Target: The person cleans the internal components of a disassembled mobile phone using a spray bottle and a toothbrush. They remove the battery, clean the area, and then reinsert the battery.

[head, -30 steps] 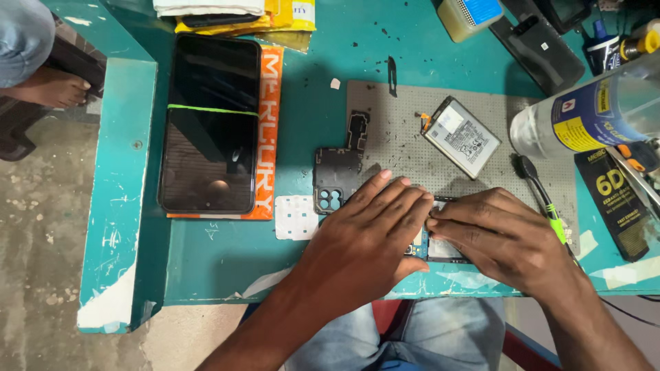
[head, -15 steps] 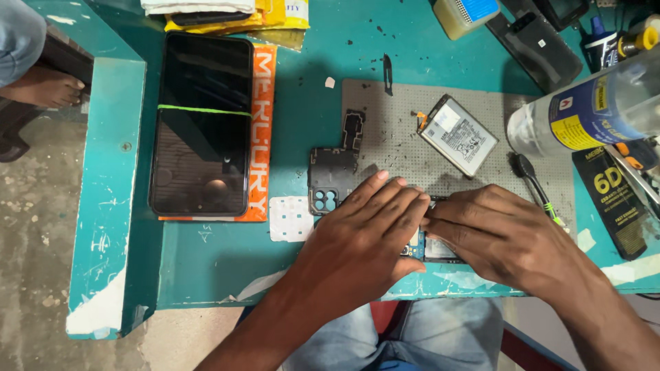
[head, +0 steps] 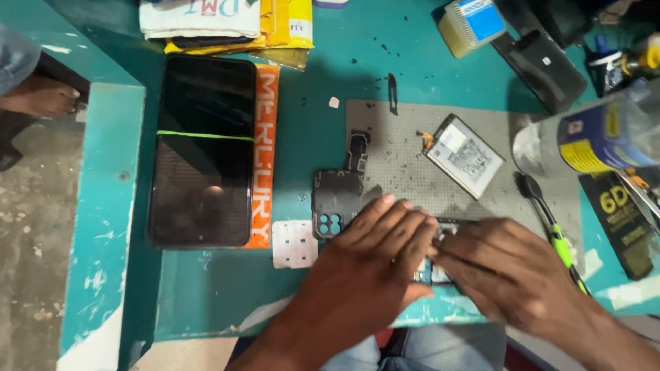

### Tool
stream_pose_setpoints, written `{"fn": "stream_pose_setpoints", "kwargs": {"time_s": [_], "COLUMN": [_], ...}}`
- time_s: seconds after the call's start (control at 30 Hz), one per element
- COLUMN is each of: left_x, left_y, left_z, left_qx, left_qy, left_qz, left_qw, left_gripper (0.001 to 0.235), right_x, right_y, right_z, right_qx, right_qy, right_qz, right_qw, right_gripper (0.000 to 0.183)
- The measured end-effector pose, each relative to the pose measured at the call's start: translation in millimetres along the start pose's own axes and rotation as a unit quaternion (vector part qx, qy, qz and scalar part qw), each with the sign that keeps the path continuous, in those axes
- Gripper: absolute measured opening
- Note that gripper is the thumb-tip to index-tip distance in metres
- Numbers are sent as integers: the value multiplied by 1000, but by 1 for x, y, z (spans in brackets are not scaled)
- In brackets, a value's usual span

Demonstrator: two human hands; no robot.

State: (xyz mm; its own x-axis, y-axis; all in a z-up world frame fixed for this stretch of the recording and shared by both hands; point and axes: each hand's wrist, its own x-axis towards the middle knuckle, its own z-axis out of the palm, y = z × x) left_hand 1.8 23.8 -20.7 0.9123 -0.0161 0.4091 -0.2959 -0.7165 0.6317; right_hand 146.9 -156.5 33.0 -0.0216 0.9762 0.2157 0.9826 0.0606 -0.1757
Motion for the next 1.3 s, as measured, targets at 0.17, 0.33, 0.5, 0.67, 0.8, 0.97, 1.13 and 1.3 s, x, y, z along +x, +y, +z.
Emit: {"fn": "stream_pose_setpoints", "kwargs": {"time_s": [0.17, 0.33, 0.5, 0.67, 0.8, 0.97, 1.13, 1.3], "left_x": [-8, -5, -9, -9, -10, -12, -10, -7], "left_y": [-6, -11, -11, -12, -13, -12, -13, -10], "left_z": [5, 9, 14, 13, 15, 17, 15, 16], "left_qx": [-11, -13, -14, -1, -10, 10, 25, 38], "left_qy": [11, 18, 36, 45, 58, 68, 75, 86], "left_qz": [10, 21, 11, 17, 18, 13, 18, 1], "left_qw": [1000, 1000, 999, 999, 998, 998, 997, 996], "left_gripper": [74, 75, 72, 68, 65, 59, 54, 47], "right_x": [-8, -8, -13, -15, -11, -15, -25, -23], "right_y": [3, 5, 7, 13, 14, 12, 11, 4], "right_z": [13, 16, 17, 16, 11, -3, 0, 4], "right_qx": [13, 54, 62, 61, 47, -5, -1, -23], "right_qy": [11, 16, -11, -35, -77, -159, -207, -161], "right_qz": [55, 91, 97, 84, 58, -33, -54, -12], "right_qw": [998, 994, 993, 994, 994, 987, 977, 987], "right_gripper": [32, 28, 30, 28, 30, 50, 45, 33]}}
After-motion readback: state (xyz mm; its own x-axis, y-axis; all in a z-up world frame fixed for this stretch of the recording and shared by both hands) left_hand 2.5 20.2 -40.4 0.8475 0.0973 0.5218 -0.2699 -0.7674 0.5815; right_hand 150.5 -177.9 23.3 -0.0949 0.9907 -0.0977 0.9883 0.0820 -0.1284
